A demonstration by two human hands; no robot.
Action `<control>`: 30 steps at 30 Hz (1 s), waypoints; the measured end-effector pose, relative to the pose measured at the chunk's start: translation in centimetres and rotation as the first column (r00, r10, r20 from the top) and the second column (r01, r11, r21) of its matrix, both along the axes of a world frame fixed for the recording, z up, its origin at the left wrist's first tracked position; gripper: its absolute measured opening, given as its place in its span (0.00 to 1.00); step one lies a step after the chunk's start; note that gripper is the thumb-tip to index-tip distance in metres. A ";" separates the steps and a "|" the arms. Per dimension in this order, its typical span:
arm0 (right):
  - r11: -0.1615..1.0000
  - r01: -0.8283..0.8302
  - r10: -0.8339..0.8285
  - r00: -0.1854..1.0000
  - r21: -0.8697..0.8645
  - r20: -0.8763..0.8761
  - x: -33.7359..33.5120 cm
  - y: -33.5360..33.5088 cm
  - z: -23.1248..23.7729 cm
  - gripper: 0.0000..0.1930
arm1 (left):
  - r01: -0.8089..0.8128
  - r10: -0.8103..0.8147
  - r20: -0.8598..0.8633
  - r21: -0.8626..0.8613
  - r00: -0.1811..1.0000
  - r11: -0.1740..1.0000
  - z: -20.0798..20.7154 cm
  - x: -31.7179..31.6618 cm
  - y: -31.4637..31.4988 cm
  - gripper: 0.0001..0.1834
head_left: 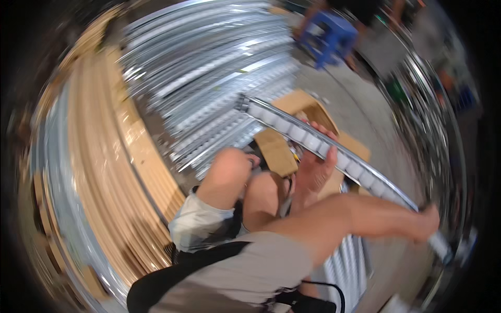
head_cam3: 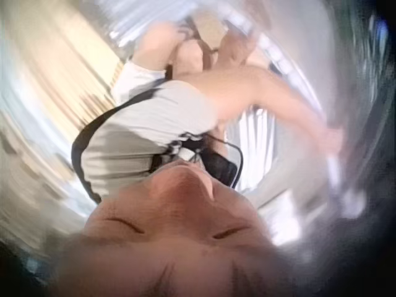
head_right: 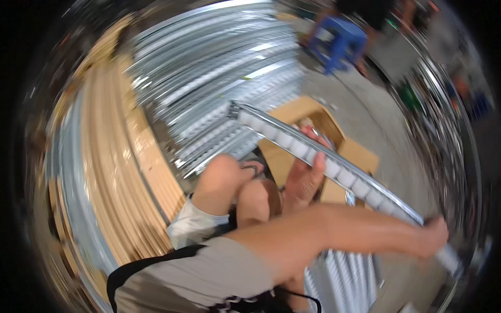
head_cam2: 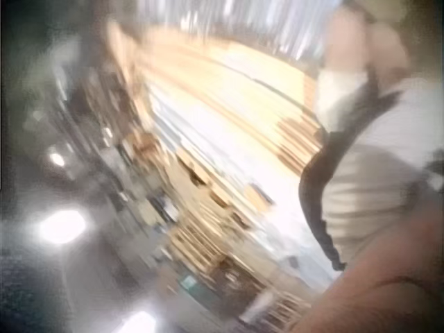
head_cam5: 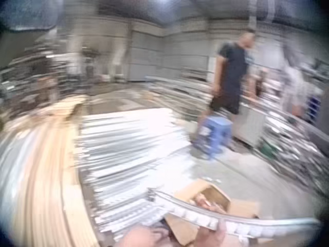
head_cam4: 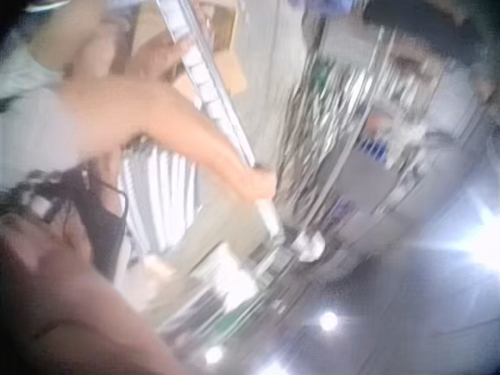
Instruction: The person assembles a metal track by placing plastic rollers into the metal frame and then attaching end caps using a hammer.
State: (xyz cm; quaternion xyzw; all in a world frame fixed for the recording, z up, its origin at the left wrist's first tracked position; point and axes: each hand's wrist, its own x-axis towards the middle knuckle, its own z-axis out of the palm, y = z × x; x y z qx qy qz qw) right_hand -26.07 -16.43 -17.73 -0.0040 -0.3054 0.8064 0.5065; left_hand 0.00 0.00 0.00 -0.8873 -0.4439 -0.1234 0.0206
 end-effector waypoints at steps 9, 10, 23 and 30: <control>0.278 0.738 -0.850 0.487 -0.615 0.200 30.8 9.4 -4.6 0.12 | -0.079 0.047 0.547 0.034 0.836 0.996 0.8 -23.0 -18.8 0.29; 0.239 0.735 -0.867 0.456 -0.634 0.201 33.4 9.7 -5.7 0.14 | -0.290 0.197 0.643 0.040 0.740 0.956 0.2 -26.3 -20.4 0.29; -0.478 0.798 -0.743 -0.143 -0.368 0.654 51.7 -3.3 -21.6 0.21 | -0.753 0.848 0.529 -0.553 0.013 0.357 -24.0 -52.3 -33.9 0.28; -0.528 0.844 -0.471 -0.195 -0.097 0.861 54.5 -7.5 -29.5 0.22 | -0.731 0.858 0.513 -0.583 0.007 0.354 -24.9 -49.1 -37.8 0.27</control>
